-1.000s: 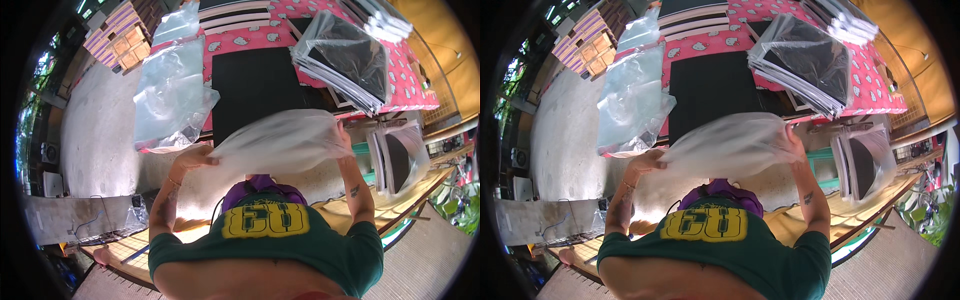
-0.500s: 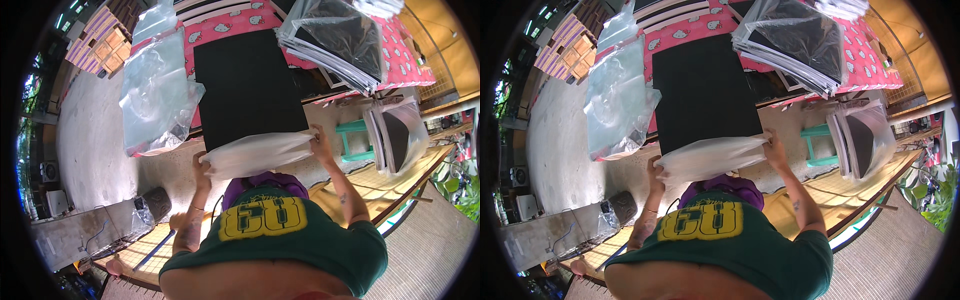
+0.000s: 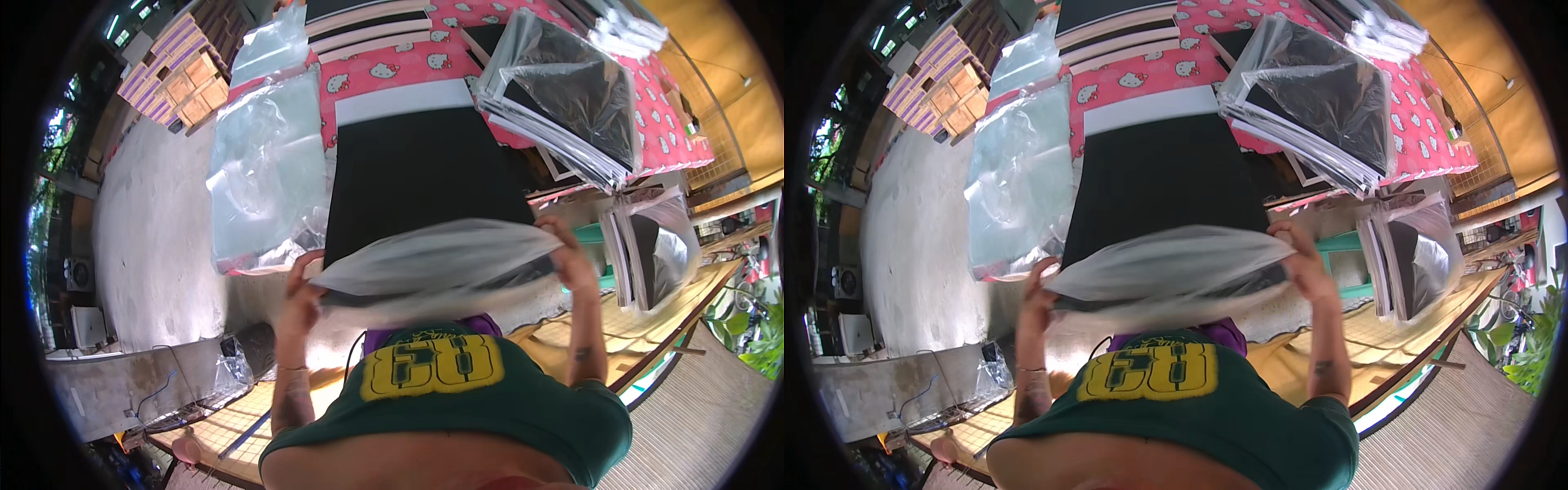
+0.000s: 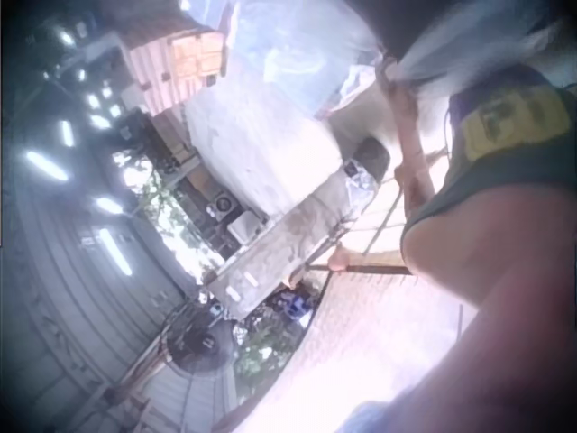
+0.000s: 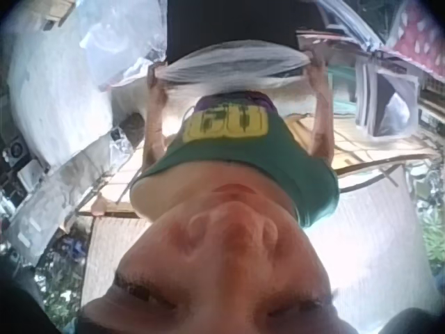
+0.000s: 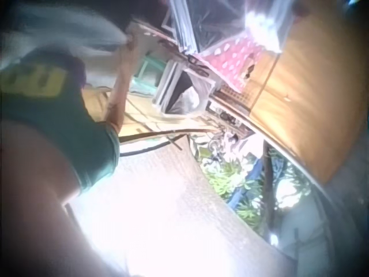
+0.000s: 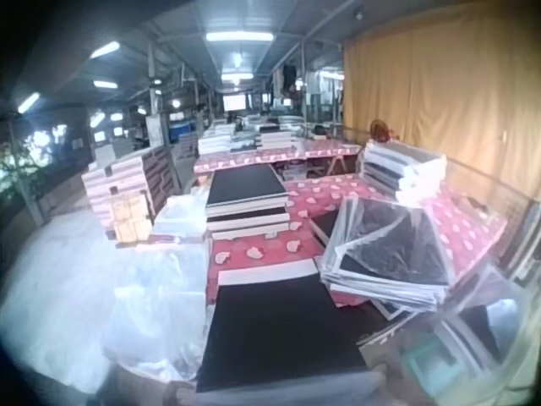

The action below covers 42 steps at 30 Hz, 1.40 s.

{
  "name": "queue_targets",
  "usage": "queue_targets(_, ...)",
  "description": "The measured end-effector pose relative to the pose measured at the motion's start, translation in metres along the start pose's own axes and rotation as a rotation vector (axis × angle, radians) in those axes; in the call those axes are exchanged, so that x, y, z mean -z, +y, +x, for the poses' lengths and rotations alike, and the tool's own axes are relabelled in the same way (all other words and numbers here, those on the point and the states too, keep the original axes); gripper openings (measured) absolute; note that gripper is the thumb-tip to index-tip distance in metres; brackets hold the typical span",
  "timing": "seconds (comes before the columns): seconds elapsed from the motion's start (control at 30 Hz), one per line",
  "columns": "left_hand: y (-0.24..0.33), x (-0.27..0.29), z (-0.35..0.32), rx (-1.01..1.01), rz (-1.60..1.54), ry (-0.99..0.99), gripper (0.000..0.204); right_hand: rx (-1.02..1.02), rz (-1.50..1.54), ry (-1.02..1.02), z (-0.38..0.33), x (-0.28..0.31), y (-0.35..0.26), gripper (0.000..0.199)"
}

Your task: The person places black rectangular panels into plastic bags by hand and stacks the packaged panels on a table.

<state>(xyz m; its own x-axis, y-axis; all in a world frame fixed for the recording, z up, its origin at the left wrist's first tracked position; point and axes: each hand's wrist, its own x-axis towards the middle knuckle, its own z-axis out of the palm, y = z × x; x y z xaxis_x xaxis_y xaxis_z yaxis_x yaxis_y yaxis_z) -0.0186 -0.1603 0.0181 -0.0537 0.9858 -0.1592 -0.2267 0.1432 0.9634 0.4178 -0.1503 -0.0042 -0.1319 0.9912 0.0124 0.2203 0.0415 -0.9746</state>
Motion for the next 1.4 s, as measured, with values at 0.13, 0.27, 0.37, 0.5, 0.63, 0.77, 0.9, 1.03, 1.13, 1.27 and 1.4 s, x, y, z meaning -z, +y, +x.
queue_targets(0.13, 0.067, 0.033, 0.043, -0.417, 0.242, 0.409, 0.04, 0.054, 0.235, 0.165, 0.041, 0.022, -0.065, 0.069)
queue_targets(0.27, 0.144, 0.0, 0.141, -0.332, -0.804, -0.313, 0.032, 0.338, 1.173, 0.023, 0.135, 0.013, -0.149, 0.028)
queue_targets(0.37, 0.139, -0.023, 0.219, -0.364, -0.818, -0.365, 0.026, 0.276, 1.213, 0.026, 0.199, 0.033, -0.128, 0.018)
queue_targets(0.5, 0.055, -0.001, 0.314, -0.147, -0.831, -0.365, 0.022, 0.254, 1.238, -0.07, 0.256, 0.041, -0.026, 0.016)
queue_targets(0.63, -0.066, 0.039, 0.334, 0.005, -0.751, -0.085, 0.022, -0.044, 1.37, 0.292, 0.279, -0.034, 0.087, 0.015)
queue_targets(0.77, -0.112, -0.017, 0.328, 0.006, -0.168, -0.04, 0.023, -0.18, 1.001, 0.525, 0.228, -0.016, 0.179, 0.024)
queue_targets(0.9, -0.12, -0.016, 0.335, -0.494, 0.64, 0.148, 0.023, 0.023, -0.187, 0.849, 0.209, -0.029, 0.134, 0.04)
queue_targets(1.03, -0.041, -0.132, 0.317, -0.399, 0.359, -0.25, 0.023, -0.083, 0.408, 0.871, 0.18, 0.042, 0.069, 0.06)
queue_targets(1.13, -0.011, -0.225, 0.323, -0.224, 0.133, -0.395, 0.033, -0.069, 0.403, 0.99, 0.159, 0.134, 0.045, 0.057)
queue_targets(1.27, -0.041, -0.31, 0.357, -0.083, 0.068, -0.439, 0.023, -0.066, 0.315, 1.06, 0.139, 0.211, 0.047, 0.049)
queue_targets(1.4, -0.082, -0.347, 0.364, 0.028, -0.014, -0.365, 0.02, -0.137, 0.282, 1.034, 0.136, 0.254, 0.088, 0.044)
